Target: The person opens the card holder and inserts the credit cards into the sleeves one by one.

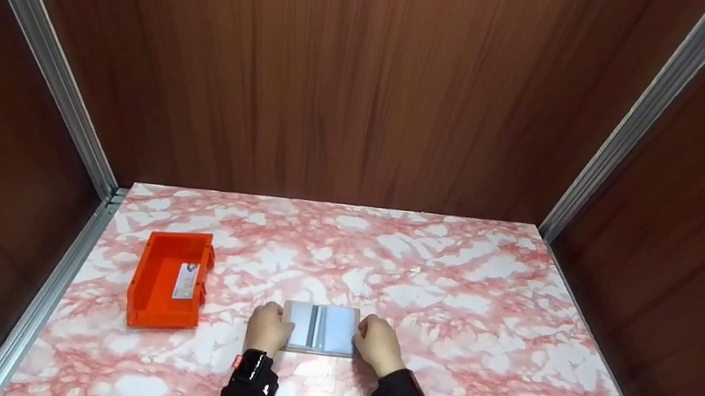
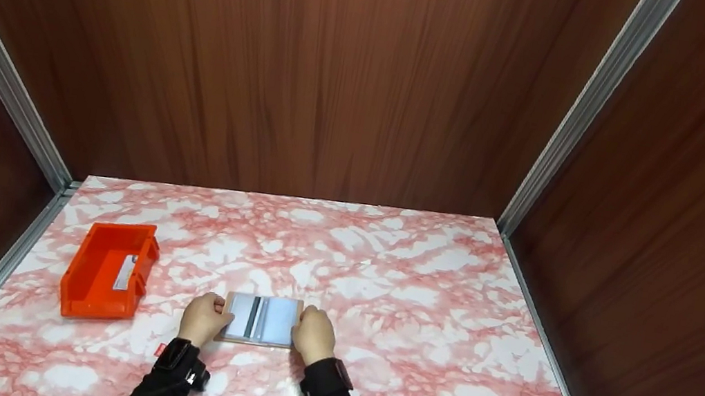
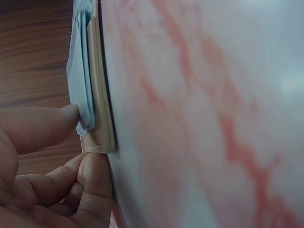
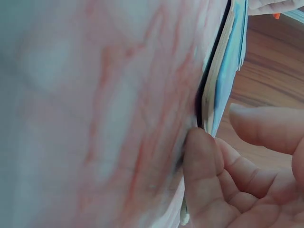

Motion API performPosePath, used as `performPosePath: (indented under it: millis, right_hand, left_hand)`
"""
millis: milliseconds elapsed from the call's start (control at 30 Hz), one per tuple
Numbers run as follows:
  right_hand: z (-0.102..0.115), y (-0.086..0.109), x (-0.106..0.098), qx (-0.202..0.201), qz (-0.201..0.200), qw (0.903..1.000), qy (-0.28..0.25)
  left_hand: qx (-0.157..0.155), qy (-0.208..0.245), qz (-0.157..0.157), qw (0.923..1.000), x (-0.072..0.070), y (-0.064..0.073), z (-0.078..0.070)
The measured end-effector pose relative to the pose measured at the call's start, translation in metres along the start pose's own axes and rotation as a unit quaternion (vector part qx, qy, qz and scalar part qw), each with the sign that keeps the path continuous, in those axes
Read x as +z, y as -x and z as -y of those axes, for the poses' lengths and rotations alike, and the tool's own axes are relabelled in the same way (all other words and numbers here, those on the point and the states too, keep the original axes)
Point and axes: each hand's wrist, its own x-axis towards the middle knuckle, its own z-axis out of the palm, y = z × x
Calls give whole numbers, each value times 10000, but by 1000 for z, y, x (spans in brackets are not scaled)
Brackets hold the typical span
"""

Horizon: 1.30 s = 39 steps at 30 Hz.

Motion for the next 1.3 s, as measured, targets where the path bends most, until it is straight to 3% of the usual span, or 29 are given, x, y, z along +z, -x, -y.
performPosePath:
  millis: [367, 767, 1067, 1300]
  right_hand:
    - [1, -4, -3, 320, 379, 9988, 60]
    - [1, -6, -3, 309, 414, 9986, 56]
    - [2, -5, -2, 404, 464, 9981, 42]
    - [3, -5, -4, 496, 549, 9973, 34]
  left_hand:
    - [41, -27, 74, 10000, -3, 1, -1]
    - [225, -4, 56, 9997, -3, -1, 2]
    - [189, 98, 193, 9996, -11, -1, 0]
    - [192, 94, 102, 9997, -17, -2, -1]
